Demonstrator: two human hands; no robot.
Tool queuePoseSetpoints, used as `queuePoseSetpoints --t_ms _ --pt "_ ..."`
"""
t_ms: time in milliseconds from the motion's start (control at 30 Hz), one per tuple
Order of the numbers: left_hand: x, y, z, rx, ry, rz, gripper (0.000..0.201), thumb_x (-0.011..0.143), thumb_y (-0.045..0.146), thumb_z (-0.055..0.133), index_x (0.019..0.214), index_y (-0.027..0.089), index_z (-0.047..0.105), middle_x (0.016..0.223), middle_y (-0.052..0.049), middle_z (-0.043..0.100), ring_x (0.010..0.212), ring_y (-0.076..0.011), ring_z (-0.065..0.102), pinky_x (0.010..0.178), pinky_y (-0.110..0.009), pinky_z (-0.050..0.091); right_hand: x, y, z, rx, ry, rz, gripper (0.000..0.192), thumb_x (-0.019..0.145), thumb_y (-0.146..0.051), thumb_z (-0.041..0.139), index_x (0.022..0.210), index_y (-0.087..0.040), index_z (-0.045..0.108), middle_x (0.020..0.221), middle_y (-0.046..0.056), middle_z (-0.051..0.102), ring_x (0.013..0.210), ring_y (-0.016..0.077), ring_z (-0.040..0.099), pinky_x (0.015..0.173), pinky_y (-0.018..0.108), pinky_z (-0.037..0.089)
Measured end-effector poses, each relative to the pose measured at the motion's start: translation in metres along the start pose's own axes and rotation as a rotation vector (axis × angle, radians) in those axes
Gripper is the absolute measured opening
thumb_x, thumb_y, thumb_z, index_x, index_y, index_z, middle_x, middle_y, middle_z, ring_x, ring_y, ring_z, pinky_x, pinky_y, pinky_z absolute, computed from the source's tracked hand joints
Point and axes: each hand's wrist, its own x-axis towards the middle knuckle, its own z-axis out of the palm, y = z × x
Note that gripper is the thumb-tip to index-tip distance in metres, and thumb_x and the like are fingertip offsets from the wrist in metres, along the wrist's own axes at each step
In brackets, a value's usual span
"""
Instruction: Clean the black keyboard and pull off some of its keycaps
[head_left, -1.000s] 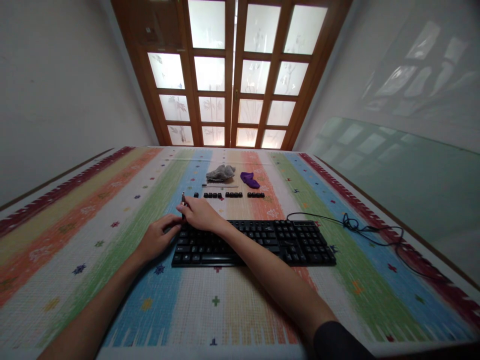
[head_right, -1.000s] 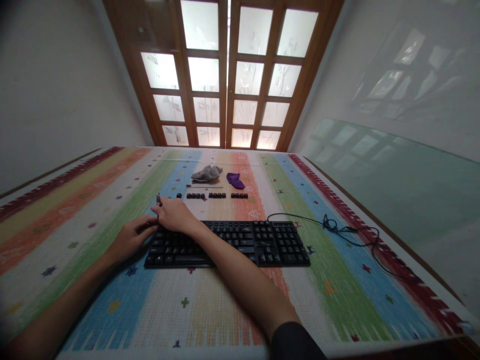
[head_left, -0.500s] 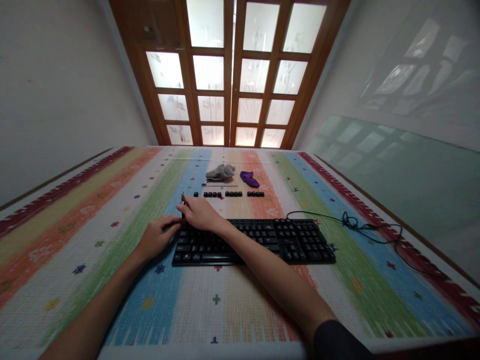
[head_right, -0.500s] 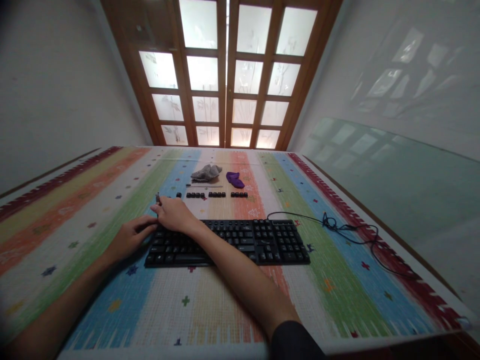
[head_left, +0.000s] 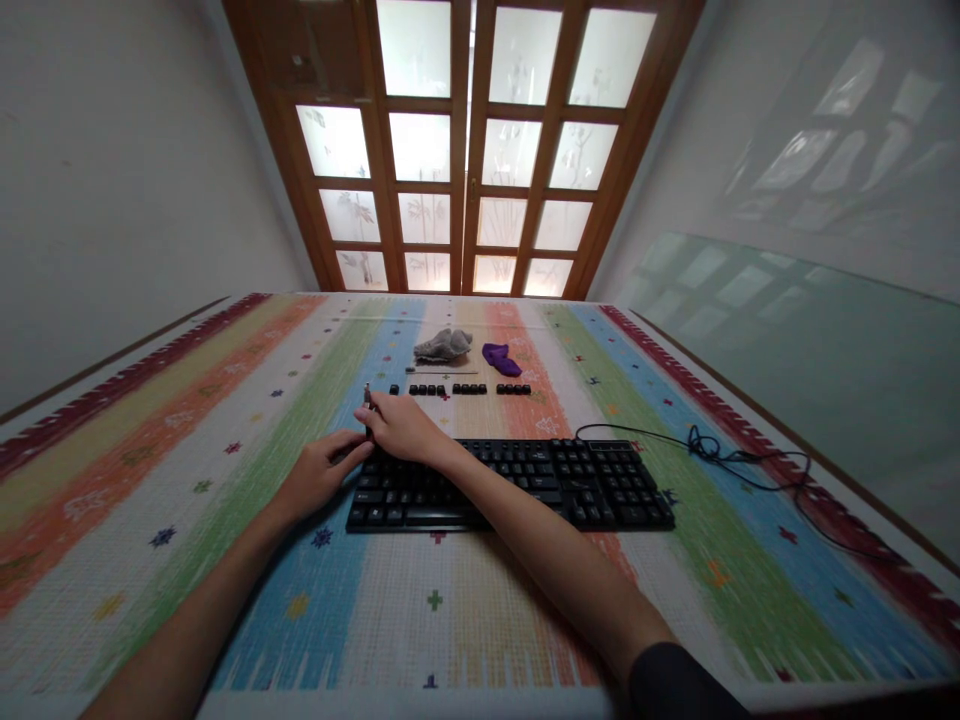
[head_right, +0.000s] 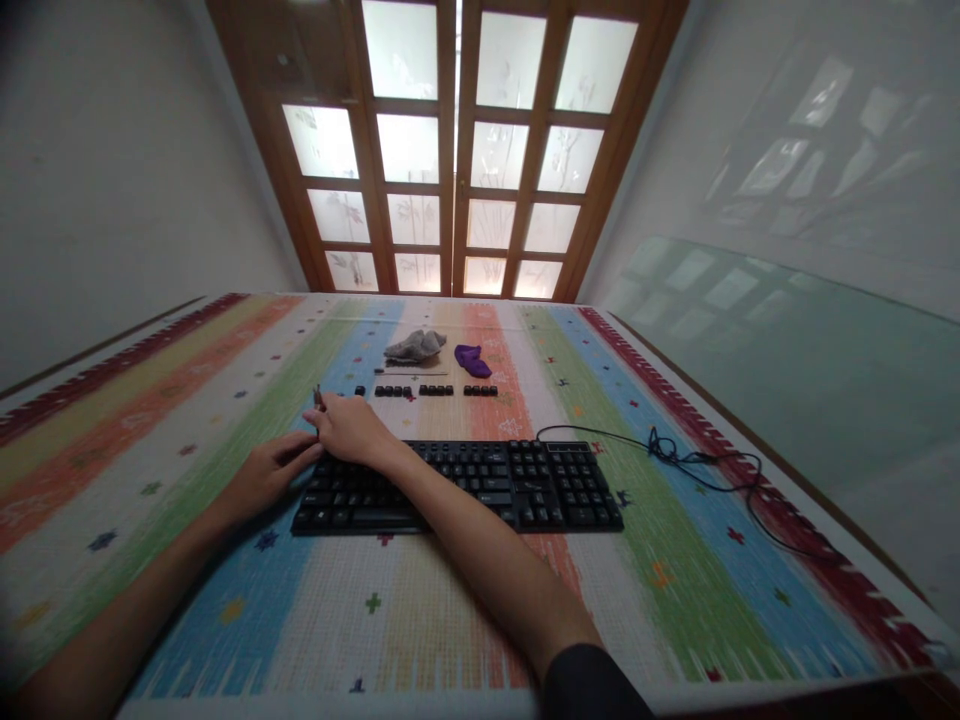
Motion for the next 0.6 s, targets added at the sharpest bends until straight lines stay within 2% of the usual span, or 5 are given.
queuePoseSetpoints --t_ms 233,300,400,467,600 --pt "-0.0004 -0.0036 0.0021 0.014 -0.010 0.014 0.044 0.085 0.060 0.056 0.093 0.022 0.076 0.092 -0.006 0.077 0.085 -0.0249 0.069 0.086 -0.038 0.053 -0.0011 -0.0022 -0.0017 0.002 -0.010 0.002 0.024 0.102 -0.028 0.047 0.095 -0.013 0.065 0.100 0.013 0.074 0.090 0.0212 0.068 0.077 0.028 0.044" --pt "-0.0008 -0.0036 0.0036 0.012 0.028 0.023 0.046 0.084 0.063 0.056 0.092 0.022 0.077 0.098 -0.007 0.076 0.093 -0.0256 0.069 0.090 -0.038 0.053 -0.0009 -0.0030 -0.0028 -0.001 -0.015 0.005 0.024 0.102 -0.028 0.047 0.096 -0.012 0.065 0.100 0.013 0.074 0.090 0.0212 0.067 0.077 0.028 0.044" --pt "-0.0012 -0.0019 0.0052 0.008 0.094 0.022 0.052 0.082 0.069 0.056 0.088 0.023 0.078 0.119 -0.009 0.071 0.110 -0.0282 0.065 0.098 -0.039 0.050 -0.0004 -0.0036 -0.0044 0.002 -0.026 -0.002 0.023 0.102 -0.027 0.047 0.095 -0.013 0.064 0.097 0.011 0.074 0.088 0.0199 0.067 0.077 0.027 0.044" --pt "-0.0011 -0.0003 0.0048 -0.008 0.054 0.001 0.053 0.081 0.071 0.055 0.086 0.024 0.079 0.120 -0.008 0.072 0.112 -0.0295 0.065 0.100 -0.040 0.049 -0.0002 -0.0035 -0.0047 0.016 -0.027 -0.003 0.022 0.102 -0.027 0.048 0.093 -0.014 0.064 0.095 0.010 0.073 0.087 0.0189 0.066 0.076 0.026 0.043" --pt "-0.0004 0.0008 0.0027 -0.042 -0.040 -0.047 0.054 0.082 0.072 0.054 0.088 0.024 0.079 0.104 -0.006 0.078 0.103 -0.0305 0.069 0.100 -0.042 0.049 0.0001 -0.0032 -0.0038 0.031 -0.015 0.006 0.023 0.102 -0.028 0.049 0.091 -0.014 0.065 0.094 0.010 0.072 0.087 0.0193 0.066 0.077 0.027 0.043"
